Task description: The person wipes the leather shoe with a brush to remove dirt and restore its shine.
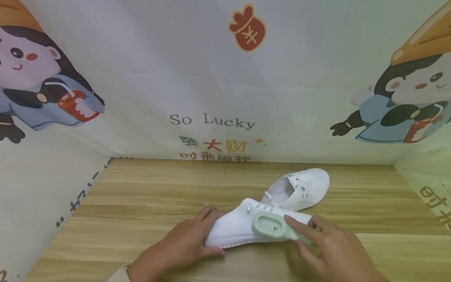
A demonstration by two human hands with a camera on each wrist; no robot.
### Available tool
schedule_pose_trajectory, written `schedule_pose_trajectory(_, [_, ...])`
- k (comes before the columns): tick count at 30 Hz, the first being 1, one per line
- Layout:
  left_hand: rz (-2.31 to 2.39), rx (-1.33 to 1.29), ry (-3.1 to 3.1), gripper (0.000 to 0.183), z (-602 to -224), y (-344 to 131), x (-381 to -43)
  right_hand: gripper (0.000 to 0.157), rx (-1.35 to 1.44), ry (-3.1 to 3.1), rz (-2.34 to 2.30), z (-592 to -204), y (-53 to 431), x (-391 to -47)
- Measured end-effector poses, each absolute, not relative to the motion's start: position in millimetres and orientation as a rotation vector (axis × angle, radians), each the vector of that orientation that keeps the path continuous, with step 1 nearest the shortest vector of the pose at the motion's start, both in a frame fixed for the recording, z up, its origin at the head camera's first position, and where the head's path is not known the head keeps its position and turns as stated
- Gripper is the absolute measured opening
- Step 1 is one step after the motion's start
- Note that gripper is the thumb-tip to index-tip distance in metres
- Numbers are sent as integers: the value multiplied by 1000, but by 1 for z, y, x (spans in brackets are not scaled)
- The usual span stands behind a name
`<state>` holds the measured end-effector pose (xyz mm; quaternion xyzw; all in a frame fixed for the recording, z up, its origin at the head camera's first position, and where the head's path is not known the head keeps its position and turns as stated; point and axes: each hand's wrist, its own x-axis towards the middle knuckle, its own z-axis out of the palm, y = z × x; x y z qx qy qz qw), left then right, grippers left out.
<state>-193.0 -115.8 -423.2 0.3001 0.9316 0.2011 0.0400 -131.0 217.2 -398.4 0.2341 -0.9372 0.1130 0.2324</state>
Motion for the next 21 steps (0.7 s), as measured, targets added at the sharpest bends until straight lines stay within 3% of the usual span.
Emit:
schedule_pose_trajectory(9, [614,924,2864,75,-425,-115,-193,53,404,-2758,274,-388,240,-129])
schedule_pose_trajectory(21, [620,927,2862,74,-425,-116,-192,46,370,-2761,274,-379,255,-131])
